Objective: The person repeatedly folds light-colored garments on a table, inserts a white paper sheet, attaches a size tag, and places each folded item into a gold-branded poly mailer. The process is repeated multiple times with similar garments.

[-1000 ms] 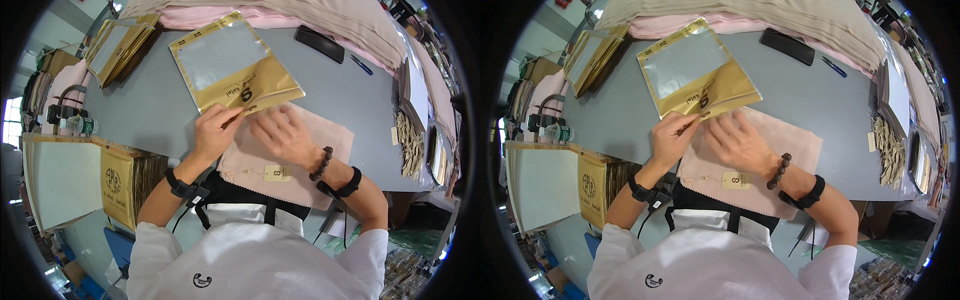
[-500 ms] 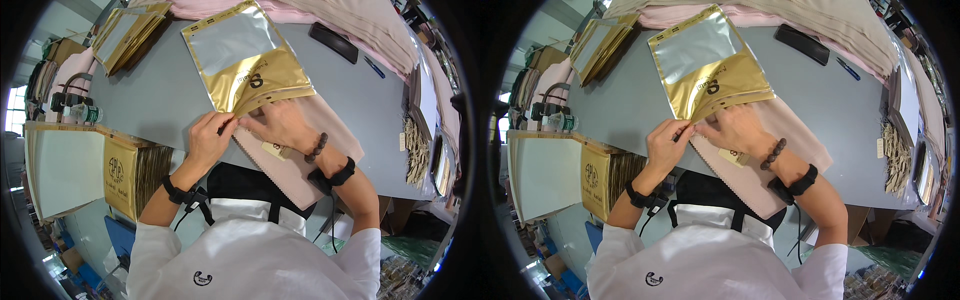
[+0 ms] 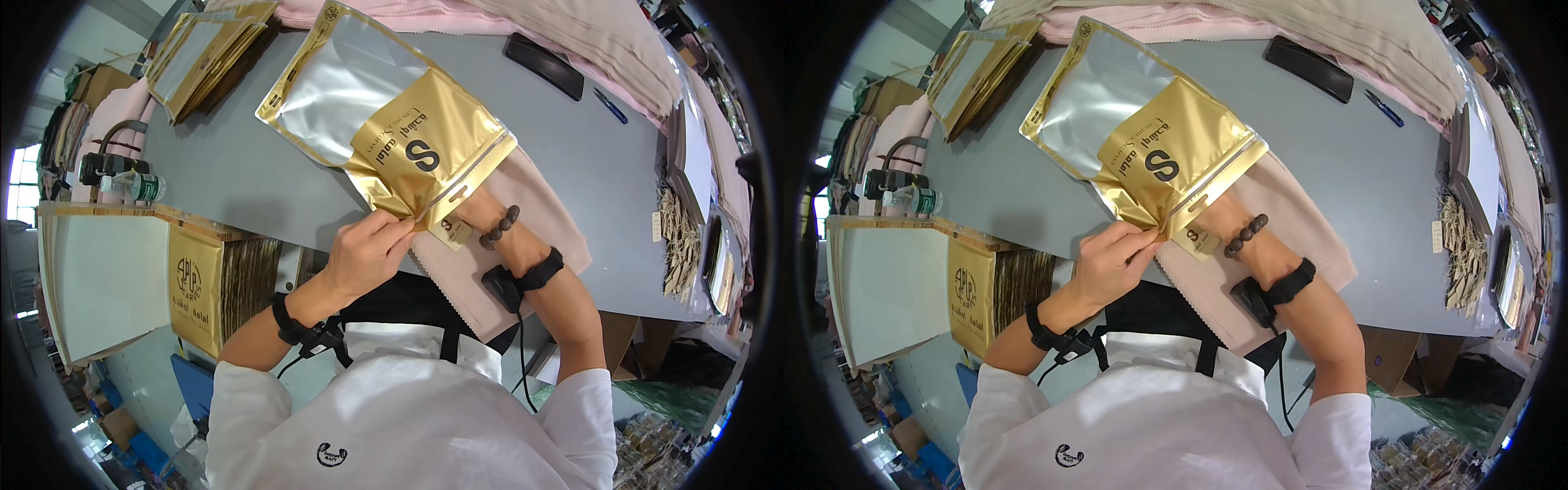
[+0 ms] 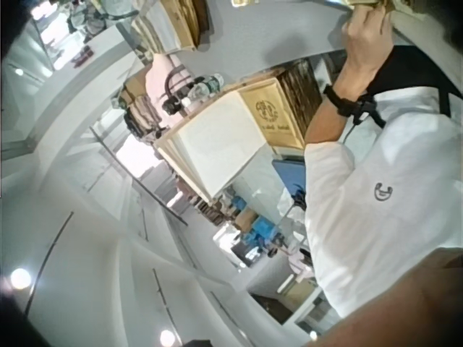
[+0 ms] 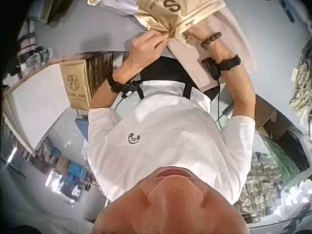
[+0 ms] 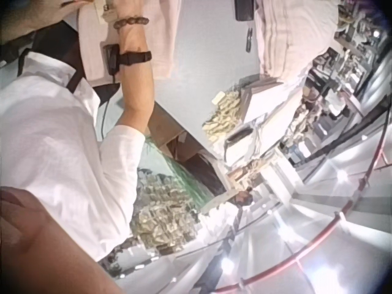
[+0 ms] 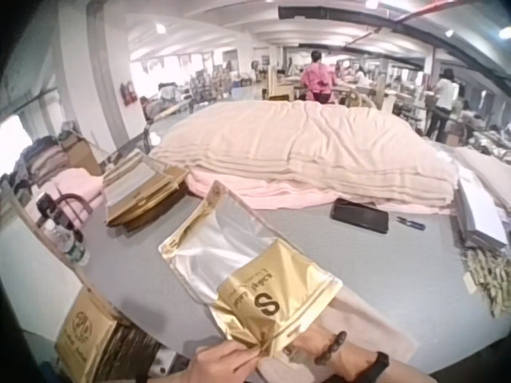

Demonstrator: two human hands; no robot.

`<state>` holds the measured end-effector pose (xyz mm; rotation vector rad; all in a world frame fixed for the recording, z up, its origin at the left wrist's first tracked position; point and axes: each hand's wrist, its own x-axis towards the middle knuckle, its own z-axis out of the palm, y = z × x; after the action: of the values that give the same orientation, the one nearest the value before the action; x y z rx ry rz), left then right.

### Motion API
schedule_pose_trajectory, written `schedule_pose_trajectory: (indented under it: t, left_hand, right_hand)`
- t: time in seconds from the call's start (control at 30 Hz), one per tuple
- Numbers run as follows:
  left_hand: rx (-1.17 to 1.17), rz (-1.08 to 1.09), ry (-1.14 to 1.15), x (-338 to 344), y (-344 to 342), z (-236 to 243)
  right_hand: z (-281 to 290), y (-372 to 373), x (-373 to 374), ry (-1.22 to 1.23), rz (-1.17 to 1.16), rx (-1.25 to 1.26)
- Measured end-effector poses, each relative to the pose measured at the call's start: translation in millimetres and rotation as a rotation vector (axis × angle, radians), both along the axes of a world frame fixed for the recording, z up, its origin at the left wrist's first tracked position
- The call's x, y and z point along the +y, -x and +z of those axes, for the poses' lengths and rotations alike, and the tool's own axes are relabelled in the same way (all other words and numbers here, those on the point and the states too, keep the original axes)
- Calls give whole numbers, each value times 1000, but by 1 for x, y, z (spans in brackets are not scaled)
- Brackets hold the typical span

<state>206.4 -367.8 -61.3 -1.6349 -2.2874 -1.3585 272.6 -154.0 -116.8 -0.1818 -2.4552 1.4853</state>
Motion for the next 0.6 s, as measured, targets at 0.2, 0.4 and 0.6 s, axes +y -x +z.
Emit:
schedule_pose_trajectory:
  t: [0.2, 0.4, 0.6]
  left_hand:
    - [-129, -103, -5, 46, 50, 28]
    - [-74, -208, 207, 121, 112, 22]
    - [-194, -416, 259, 120, 85, 24]
  right_hand:
    - [-2, -2, -11, -338, 101, -77]
    - [-3, -11, -35, -453, 337, 119]
    - [-4, -7, -57, -14, 482, -169]
